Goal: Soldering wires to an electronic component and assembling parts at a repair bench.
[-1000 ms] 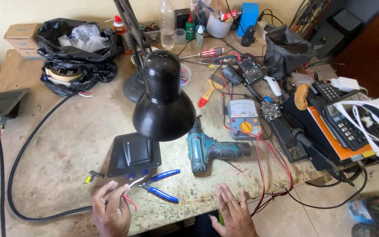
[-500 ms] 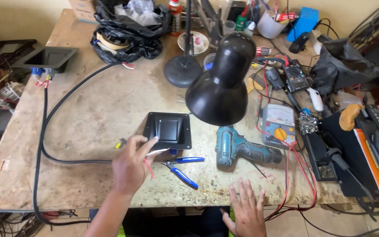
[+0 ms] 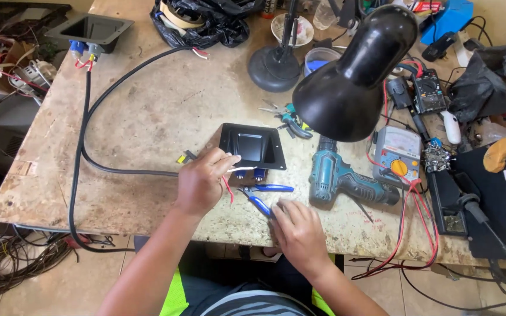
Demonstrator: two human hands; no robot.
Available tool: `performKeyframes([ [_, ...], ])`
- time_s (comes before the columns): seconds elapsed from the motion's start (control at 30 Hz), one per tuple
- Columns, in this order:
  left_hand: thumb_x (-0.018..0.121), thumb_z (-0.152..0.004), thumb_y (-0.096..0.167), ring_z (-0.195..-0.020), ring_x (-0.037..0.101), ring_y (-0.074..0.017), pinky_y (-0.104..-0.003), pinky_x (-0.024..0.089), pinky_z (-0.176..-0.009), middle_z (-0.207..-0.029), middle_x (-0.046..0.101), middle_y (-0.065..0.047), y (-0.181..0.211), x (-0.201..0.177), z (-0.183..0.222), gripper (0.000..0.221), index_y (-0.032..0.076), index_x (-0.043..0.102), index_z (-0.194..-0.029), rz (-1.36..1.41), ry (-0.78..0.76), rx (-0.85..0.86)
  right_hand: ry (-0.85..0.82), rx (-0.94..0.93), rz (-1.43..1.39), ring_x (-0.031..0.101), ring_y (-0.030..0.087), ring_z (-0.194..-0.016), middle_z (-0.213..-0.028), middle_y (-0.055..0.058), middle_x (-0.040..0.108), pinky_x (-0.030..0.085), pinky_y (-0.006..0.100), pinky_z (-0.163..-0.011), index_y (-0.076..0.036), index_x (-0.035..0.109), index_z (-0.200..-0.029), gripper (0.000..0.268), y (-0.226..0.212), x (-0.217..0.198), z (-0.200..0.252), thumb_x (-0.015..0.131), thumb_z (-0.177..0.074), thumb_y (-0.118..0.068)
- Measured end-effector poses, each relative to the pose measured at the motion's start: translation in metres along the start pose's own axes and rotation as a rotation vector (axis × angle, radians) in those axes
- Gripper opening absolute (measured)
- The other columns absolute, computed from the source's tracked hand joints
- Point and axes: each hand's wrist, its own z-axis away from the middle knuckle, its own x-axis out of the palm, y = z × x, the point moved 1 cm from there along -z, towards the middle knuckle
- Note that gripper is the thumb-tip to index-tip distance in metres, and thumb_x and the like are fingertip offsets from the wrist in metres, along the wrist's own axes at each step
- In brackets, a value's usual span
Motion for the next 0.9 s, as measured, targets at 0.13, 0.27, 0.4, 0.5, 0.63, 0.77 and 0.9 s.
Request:
performKeyframes([
  [0.13,0.070,-0.096,0.024,-0.068,0.070,-0.0153,-0.026,0.058,-0.061,-0.085,0.064,0.007,-0.005,0.007,0.006,0.014,0.029,0.079,-0.105,-0.084,-0.055,-0.070,0.117,-0.083,0.142,0.068,0.024,-0.092,-0.101,0.002,0.069,0.051,0.037,-0.072,-0.015,0.072,-0.112,0.018,0.015,0.040,-0.022,0.063,-0.097,-0.020],
  [0.27,0.073,-0.094,0.021,-0.069,0.071,-0.0211,-0.032,0.059,-0.060,-0.085,0.066,0.003,0.004,-0.005,-0.005,0.011,0.024,0.080,-0.102,-0.023,-0.062,-0.086,0.170,-0.101,0.217,0.065,0.022,-0.089,-0.091,-0.002,0.066,0.049,0.036,-0.070,-0.019,0.072,-0.106,0.013,0.023,0.056,-0.042,0.064,-0.096,-0.019],
  [0.4,0.072,-0.095,0.020,-0.071,0.072,-0.0205,-0.033,0.060,-0.061,-0.086,0.065,0.003,0.003,-0.002,-0.003,0.012,0.024,0.079,-0.104,-0.039,-0.096,-0.081,0.174,-0.055,0.230,0.064,0.021,-0.087,-0.088,-0.004,0.064,0.048,0.036,-0.068,-0.021,0.072,-0.101,0.010,0.021,0.061,-0.048,0.067,-0.093,-0.024],
  [0.5,0.074,-0.093,0.023,-0.074,0.072,-0.0207,-0.033,0.060,-0.062,-0.088,0.066,0.004,0.004,0.003,-0.005,0.013,0.025,0.078,-0.105,-0.101,-0.064,-0.073,0.182,-0.040,0.208,0.064,0.019,-0.088,-0.088,-0.005,0.065,0.048,0.035,-0.071,-0.022,0.073,-0.101,0.010,0.015,0.061,-0.054,0.067,-0.093,-0.021],
  [0.63,0.072,-0.092,0.025,-0.076,0.071,-0.0225,-0.036,0.061,-0.063,-0.088,0.063,0.005,0.013,0.002,-0.010,0.012,0.029,0.076,-0.103,-0.095,-0.091,-0.105,0.180,-0.051,0.136,0.066,0.021,-0.089,-0.087,-0.002,0.068,0.049,0.036,-0.075,-0.020,0.075,-0.100,0.009,0.004,0.056,-0.062,0.068,-0.095,-0.020],
  [0.77,0.074,-0.089,0.024,-0.079,0.073,-0.0216,-0.037,0.063,-0.065,-0.093,0.063,0.008,0.007,0.006,0.000,0.016,0.030,0.074,-0.104,-0.019,-0.138,-0.141,0.178,-0.009,0.070,0.066,0.023,-0.092,-0.088,0.000,0.067,0.051,0.037,-0.077,-0.019,0.075,-0.102,0.010,0.010,0.062,-0.053,0.068,-0.096,-0.022],
  [0.9,0.074,-0.091,0.024,-0.081,0.074,-0.0197,-0.035,0.062,-0.067,-0.096,0.063,0.009,0.003,0.008,0.003,0.016,0.032,0.073,-0.105,-0.049,-0.116,-0.150,0.172,0.008,0.002,0.066,0.025,-0.092,-0.089,0.001,0.067,0.052,0.038,-0.077,-0.017,0.076,-0.100,0.010,0.010,0.054,-0.049,0.066,-0.097,-0.020],
])
